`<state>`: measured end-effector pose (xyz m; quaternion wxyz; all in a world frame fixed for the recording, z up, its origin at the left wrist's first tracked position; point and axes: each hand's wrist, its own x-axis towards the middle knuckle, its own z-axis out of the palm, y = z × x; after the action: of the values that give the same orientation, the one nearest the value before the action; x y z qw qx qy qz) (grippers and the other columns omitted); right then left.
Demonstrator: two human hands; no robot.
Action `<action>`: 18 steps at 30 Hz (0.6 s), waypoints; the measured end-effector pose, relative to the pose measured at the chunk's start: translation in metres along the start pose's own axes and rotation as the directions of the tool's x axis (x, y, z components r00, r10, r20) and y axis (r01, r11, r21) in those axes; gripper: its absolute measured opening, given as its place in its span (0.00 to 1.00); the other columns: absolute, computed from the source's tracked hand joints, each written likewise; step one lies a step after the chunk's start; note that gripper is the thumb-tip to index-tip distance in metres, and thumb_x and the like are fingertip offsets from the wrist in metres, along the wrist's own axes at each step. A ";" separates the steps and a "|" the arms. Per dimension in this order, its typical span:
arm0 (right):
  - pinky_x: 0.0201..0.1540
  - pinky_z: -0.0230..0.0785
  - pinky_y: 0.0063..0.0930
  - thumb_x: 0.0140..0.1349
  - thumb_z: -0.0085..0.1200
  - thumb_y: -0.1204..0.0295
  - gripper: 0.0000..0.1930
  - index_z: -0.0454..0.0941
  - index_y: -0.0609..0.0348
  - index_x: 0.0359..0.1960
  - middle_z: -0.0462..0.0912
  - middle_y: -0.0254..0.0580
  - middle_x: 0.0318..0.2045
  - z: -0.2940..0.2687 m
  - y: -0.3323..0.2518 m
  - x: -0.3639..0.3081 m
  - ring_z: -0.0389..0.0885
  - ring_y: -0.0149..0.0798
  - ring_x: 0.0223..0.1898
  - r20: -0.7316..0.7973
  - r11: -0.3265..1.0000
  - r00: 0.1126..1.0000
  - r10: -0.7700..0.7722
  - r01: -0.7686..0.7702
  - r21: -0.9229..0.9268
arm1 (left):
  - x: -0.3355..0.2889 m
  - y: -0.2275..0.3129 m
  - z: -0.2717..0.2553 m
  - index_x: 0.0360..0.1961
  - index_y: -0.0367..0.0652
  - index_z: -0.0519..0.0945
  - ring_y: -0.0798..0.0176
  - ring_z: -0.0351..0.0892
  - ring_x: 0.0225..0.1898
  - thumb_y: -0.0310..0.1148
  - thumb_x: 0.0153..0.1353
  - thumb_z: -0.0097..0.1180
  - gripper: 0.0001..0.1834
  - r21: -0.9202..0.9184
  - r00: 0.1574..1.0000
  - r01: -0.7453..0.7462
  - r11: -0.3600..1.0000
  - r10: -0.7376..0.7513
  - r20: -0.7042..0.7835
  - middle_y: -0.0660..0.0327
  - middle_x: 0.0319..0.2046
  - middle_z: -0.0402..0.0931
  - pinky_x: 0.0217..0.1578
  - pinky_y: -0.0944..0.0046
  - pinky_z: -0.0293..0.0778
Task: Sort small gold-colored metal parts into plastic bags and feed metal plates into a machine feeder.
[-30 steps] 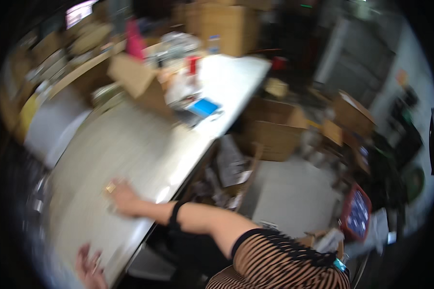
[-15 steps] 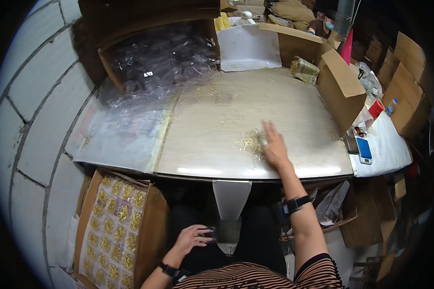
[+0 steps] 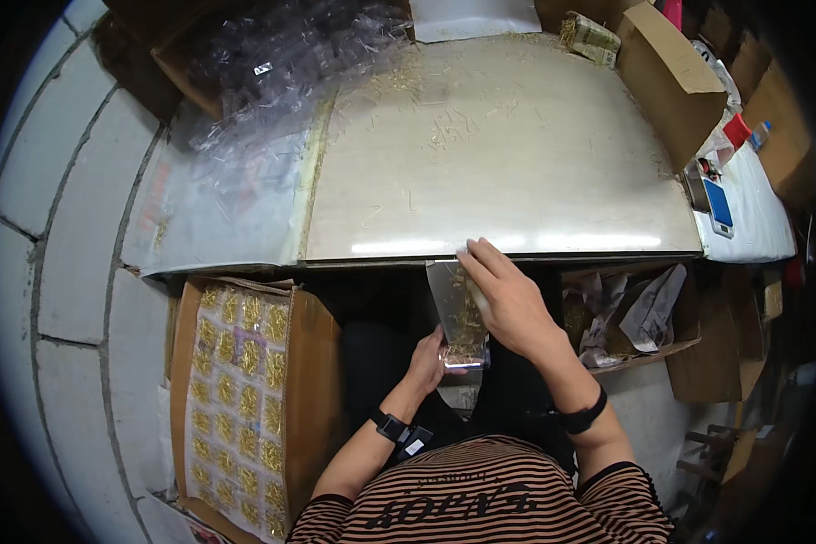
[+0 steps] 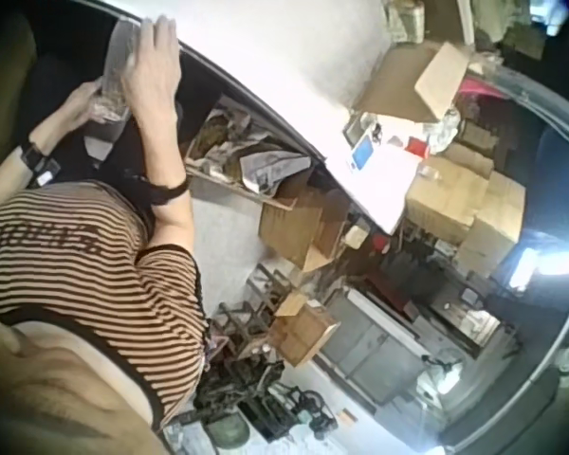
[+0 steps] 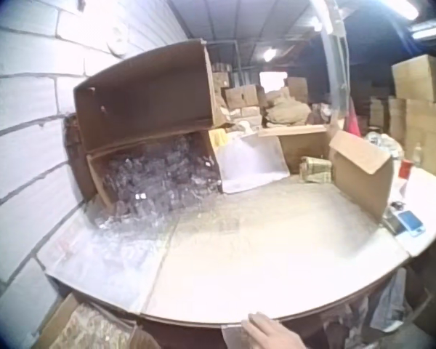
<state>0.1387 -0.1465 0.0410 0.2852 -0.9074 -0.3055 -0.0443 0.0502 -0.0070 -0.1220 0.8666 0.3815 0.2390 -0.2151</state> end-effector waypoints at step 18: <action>0.59 0.63 0.36 0.56 0.47 0.80 0.22 0.67 0.61 0.55 0.66 0.53 0.57 0.069 0.013 -0.118 0.65 0.51 0.59 0.366 0.934 0.891 -0.269 0.148 0.325 | -0.023 -0.030 -0.017 0.43 0.34 0.73 0.64 0.81 0.32 0.47 0.70 0.32 0.25 0.049 0.997 -0.076 0.996 0.076 -0.007 0.54 0.36 0.78 0.27 0.66 0.81</action>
<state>0.0445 -0.1794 -0.0527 0.3387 -0.8067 -0.4575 0.1585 0.0115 -0.0076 -0.1359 0.8636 0.4123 0.2227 -0.1860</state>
